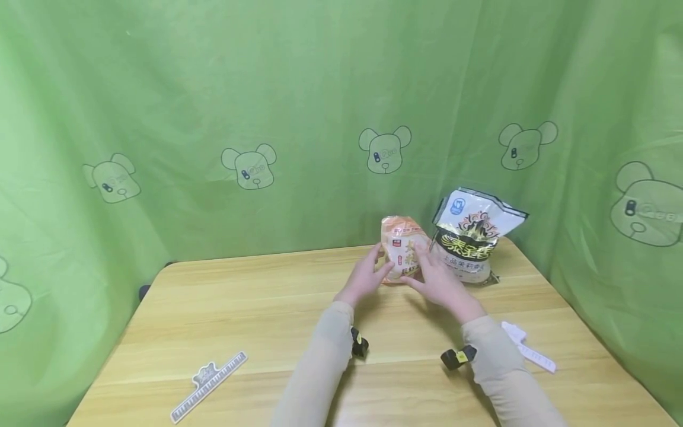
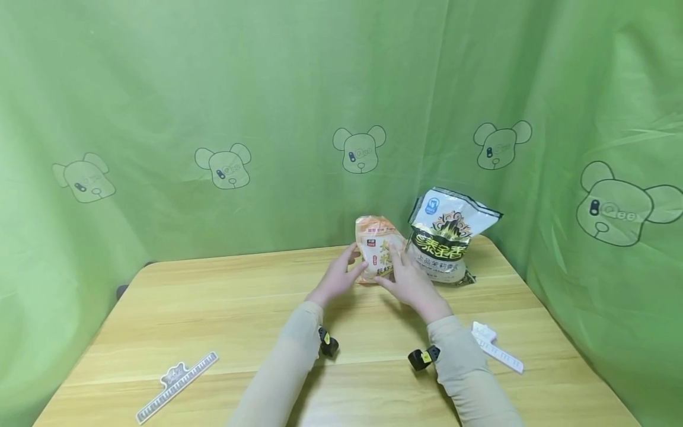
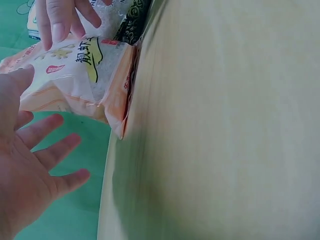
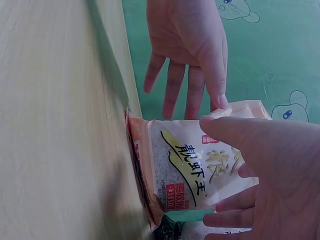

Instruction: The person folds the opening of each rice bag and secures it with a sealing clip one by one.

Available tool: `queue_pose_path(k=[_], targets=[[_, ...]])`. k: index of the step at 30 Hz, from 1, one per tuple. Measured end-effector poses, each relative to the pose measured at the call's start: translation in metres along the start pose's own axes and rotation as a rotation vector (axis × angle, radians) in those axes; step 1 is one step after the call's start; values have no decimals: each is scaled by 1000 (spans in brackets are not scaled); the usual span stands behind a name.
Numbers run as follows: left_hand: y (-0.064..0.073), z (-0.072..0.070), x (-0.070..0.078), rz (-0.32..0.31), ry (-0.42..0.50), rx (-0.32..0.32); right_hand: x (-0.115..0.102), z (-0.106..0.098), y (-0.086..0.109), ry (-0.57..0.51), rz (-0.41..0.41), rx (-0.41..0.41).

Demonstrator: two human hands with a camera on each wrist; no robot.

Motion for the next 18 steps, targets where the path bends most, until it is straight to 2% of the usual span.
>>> queue_pose_path(k=[5, 11, 18], targets=[[1, 4, -2, -15, 47, -22, -3, 2, -1, -45, -13, -6], [3, 8, -2, -26, 131, -38, -5, 5, 1, -38, -15, -15], [7, 7, 2, -22, 126, -43, -6, 9, 2, -43, -6, -21]])
Point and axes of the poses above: each hand's wrist, its own y-axis away from the middle knuckle, its own z-axis out of the palm, x = y × z, the point moved 8 cm from there along -y, towards the middle knuckle, and after that the axes turned 5 degrees about z, right-handed, at the moved point
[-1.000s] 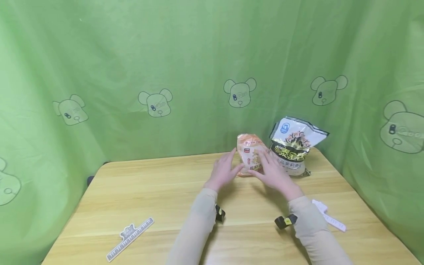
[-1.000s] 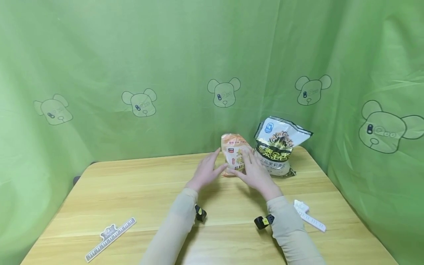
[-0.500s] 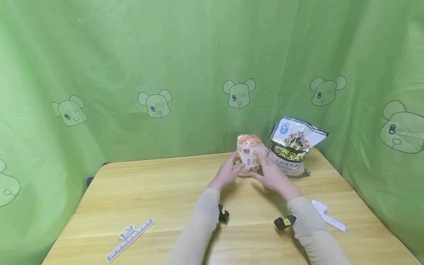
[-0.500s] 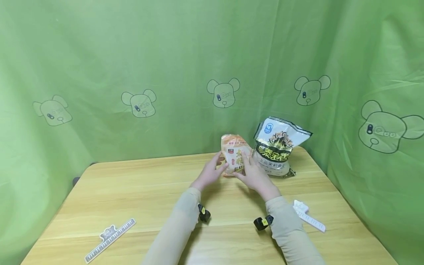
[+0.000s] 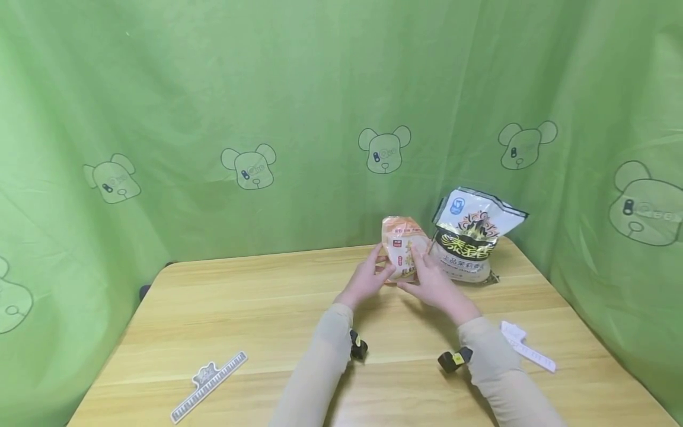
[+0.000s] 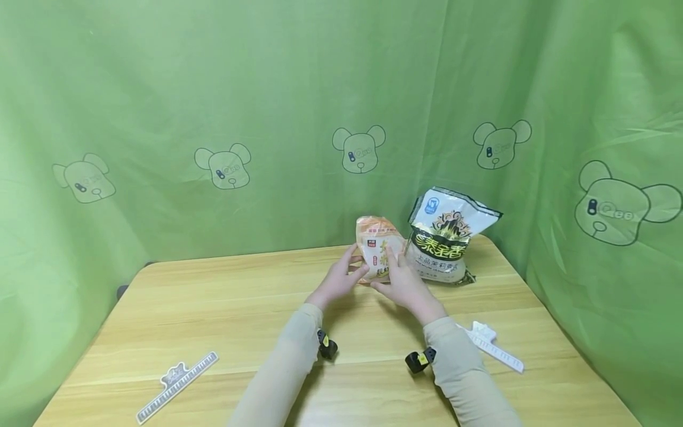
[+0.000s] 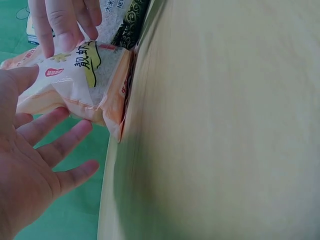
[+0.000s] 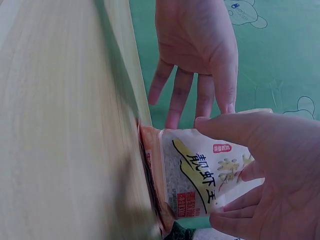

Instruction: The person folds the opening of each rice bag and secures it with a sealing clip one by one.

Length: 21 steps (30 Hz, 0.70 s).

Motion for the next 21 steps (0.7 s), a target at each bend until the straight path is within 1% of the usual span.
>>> queue_pose_path(k=[3, 6, 11, 13, 17, 19, 21], targets=[[1, -1, 1, 4, 12, -3, -1, 1, 0, -2, 8, -3], [1, -4, -2, 4, 3, 11, -5, 1, 0, -14, -5, -8], [2, -14, -9, -9, -17, 49, -14, 4, 0, -25, -26, -28], [4, -17, -10, -17, -7, 55, -18, 5, 1, -28, -27, -35], [10, -25, -15, -29, -4, 64, -27, 8, 4, -41, -52, -47], [14, -29, -17, -37, 2, 70, -30, 11, 5, -70, -66, -60], [17, -32, -20, -43, 7, 73, -30, 12, 5, -130, -67, -74]])
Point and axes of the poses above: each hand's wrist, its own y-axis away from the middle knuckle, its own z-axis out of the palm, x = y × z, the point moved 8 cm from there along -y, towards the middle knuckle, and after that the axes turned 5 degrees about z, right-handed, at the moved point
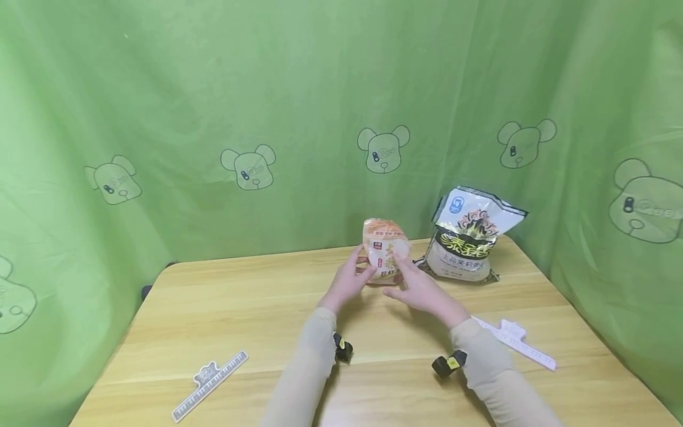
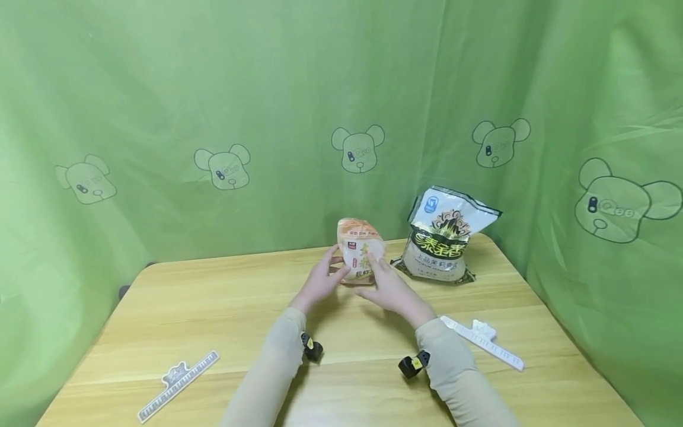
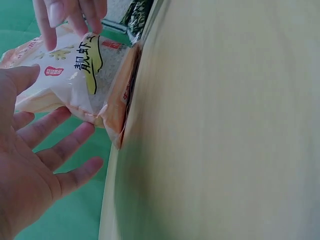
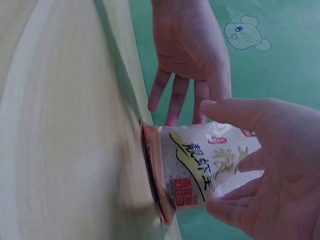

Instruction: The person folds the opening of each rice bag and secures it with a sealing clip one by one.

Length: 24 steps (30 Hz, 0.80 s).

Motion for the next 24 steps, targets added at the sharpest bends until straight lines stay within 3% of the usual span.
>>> queue_pose_path(k=[11, 17, 24], targets=[[5, -9, -3, 5, -9, -15, 29, 0, -12, -578, 156, 41], [5, -9, -4, 2, -5, -19, 35, 3, -13, -759, 205, 17], [11, -12, -4, 1, 4, -26, 36, 12, -11, -869, 247, -86]])
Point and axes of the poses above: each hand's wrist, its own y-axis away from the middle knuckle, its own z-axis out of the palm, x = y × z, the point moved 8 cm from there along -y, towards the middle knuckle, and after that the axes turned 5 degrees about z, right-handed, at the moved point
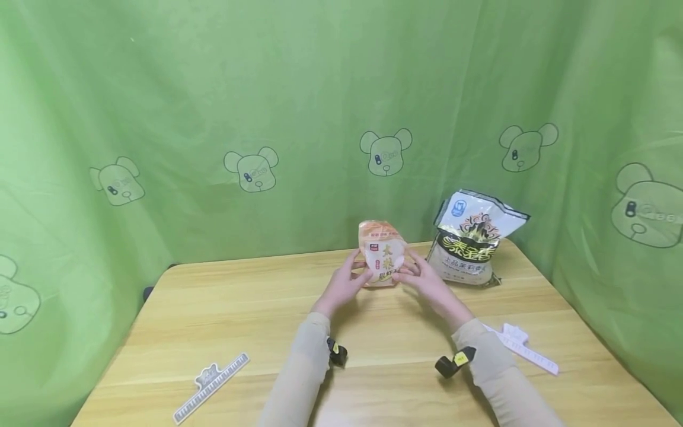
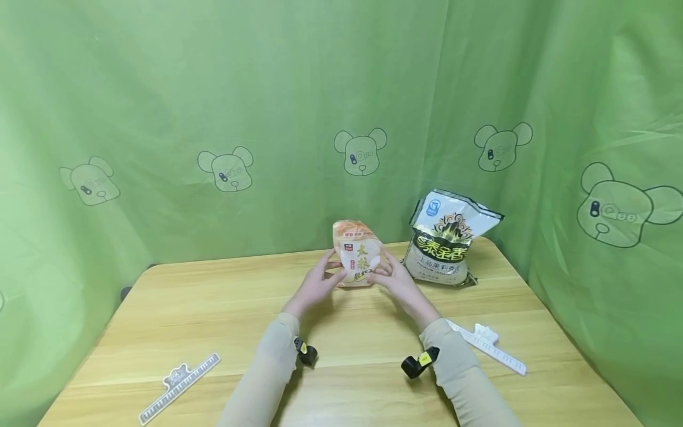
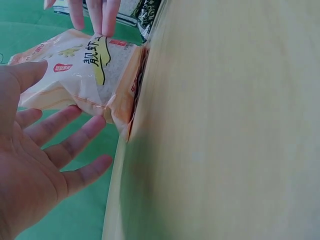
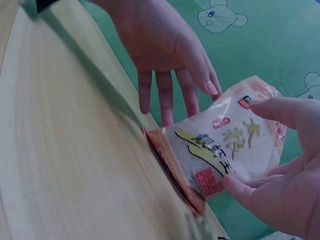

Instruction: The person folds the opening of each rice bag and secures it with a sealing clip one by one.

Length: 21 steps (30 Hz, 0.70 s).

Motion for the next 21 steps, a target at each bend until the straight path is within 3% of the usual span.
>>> queue_pose_path(k=[6, 21], targets=[[7, -10, -2, -23, -27, 1, 0, 7, 4, -53, 33, -46], [32, -38, -5, -21, -50, -29, -9, 39, 13, -14, 40, -92]])
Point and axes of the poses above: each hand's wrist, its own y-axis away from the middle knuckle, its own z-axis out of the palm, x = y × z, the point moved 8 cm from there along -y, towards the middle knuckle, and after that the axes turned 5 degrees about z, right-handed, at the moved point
